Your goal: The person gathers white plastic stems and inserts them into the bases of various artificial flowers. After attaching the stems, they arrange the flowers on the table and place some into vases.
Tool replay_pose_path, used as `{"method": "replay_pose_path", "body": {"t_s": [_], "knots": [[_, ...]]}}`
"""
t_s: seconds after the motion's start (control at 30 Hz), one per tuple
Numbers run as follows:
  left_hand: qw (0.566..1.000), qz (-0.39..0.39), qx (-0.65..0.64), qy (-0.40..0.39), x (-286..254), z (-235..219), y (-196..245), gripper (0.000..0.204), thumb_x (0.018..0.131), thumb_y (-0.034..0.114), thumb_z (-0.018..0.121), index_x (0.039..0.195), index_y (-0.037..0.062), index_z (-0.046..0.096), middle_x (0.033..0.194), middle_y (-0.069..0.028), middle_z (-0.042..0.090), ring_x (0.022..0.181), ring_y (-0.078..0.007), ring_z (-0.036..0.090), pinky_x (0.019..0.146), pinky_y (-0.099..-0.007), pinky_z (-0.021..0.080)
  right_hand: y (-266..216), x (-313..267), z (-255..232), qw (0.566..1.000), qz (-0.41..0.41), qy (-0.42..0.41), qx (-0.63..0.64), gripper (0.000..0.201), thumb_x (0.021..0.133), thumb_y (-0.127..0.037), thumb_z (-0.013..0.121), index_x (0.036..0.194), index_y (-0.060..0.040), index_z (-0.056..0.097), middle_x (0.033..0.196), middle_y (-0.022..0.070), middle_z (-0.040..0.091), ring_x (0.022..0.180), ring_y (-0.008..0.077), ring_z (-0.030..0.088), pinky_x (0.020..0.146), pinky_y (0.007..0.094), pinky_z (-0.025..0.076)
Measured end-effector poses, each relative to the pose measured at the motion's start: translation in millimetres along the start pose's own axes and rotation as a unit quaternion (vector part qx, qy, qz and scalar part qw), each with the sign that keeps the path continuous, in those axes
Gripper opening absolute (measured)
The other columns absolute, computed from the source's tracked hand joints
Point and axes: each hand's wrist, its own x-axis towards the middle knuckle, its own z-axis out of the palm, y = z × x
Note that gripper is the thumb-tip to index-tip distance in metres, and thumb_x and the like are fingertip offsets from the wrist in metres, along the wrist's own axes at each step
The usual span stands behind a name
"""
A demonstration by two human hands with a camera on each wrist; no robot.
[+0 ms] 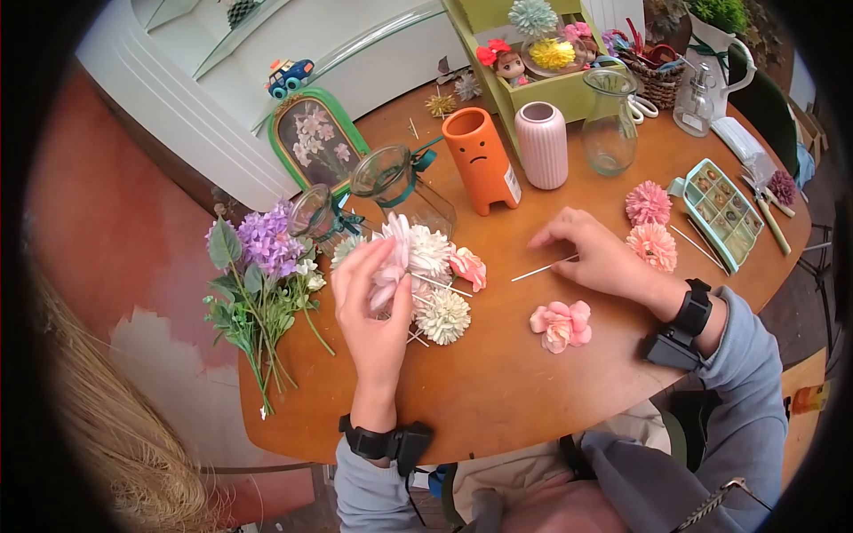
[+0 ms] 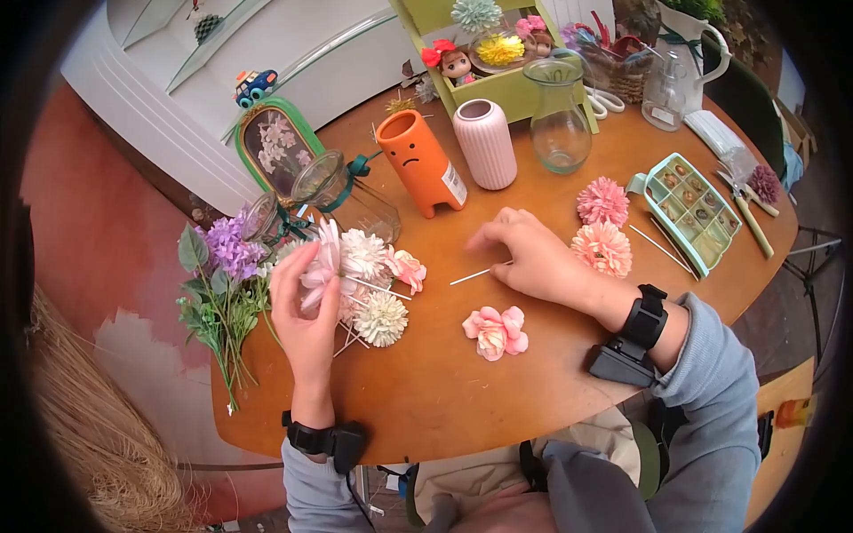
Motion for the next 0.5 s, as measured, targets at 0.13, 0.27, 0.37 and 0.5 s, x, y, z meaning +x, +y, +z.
{"method": "replay_pose_path", "body": {"t_s": [0.13, 0.27, 0.37, 0.5], "knots": [[0.992, 0.082, 0.036, 0.088, -2.9, -5.6, 10.6, 0.032, 0.072, -0.003, 0.067, 0.103, 0.0041, 0.063, 0.109, -0.0106, 0.057, 0.108, -0.0240, 0.051, 0.089, -0.0340, 0.041, 7.6, -0.8, 1.7, 0.999, -0.017, -0.005, -0.039, 0.032, 0.071, 0.006, 0.057, 0.100, -0.0063, 0.061, 0.096, 0.0110, 0.056, 0.097, 0.0282, 0.052, 0.084, 0.0343, 0.044], [0.984, 0.141, -0.101, -0.034, -13.7, -10.1, 16.8, 0.026, 0.075, -0.002, 0.064, 0.101, 0.0036, 0.063, 0.099, -0.0118, 0.060, 0.098, -0.0219, 0.057, 0.081, -0.0305, 0.044, 13.0, 3.0, 4.2, 1.000, -0.016, -0.025, -0.004, 0.031, 0.070, 0.008, 0.055, 0.096, -0.0053, 0.064, 0.084, 0.0091, 0.059, 0.088, 0.0259, 0.056, 0.078, 0.0351, 0.047], [0.936, 0.136, -0.191, -0.263, -21.6, -7.9, 21.2, 0.040, 0.070, 0.000, 0.069, 0.108, 0.0050, 0.062, 0.100, -0.0099, 0.062, 0.088, -0.0249, 0.060, 0.072, -0.0330, 0.048, -1.4, 5.2, -0.9, 0.994, 0.022, -0.099, 0.042, 0.026, 0.070, 0.008, 0.054, 0.091, -0.0045, 0.066, 0.080, 0.0086, 0.059, 0.080, 0.0235, 0.057, 0.073, 0.0350, 0.047], [0.883, 0.093, -0.209, -0.411, -22.4, 19.9, 45.7, 0.044, 0.074, 0.006, 0.068, 0.117, 0.0081, 0.059, 0.113, -0.0111, 0.058, 0.101, -0.0275, 0.056, 0.086, -0.0367, 0.045, 3.5, 5.8, 4.6, 0.993, -0.003, -0.102, 0.054, 0.019, 0.071, 0.003, 0.062, 0.088, -0.0043, 0.066, 0.080, 0.0096, 0.057, 0.077, 0.0230, 0.057, 0.070, 0.0340, 0.047]]}}
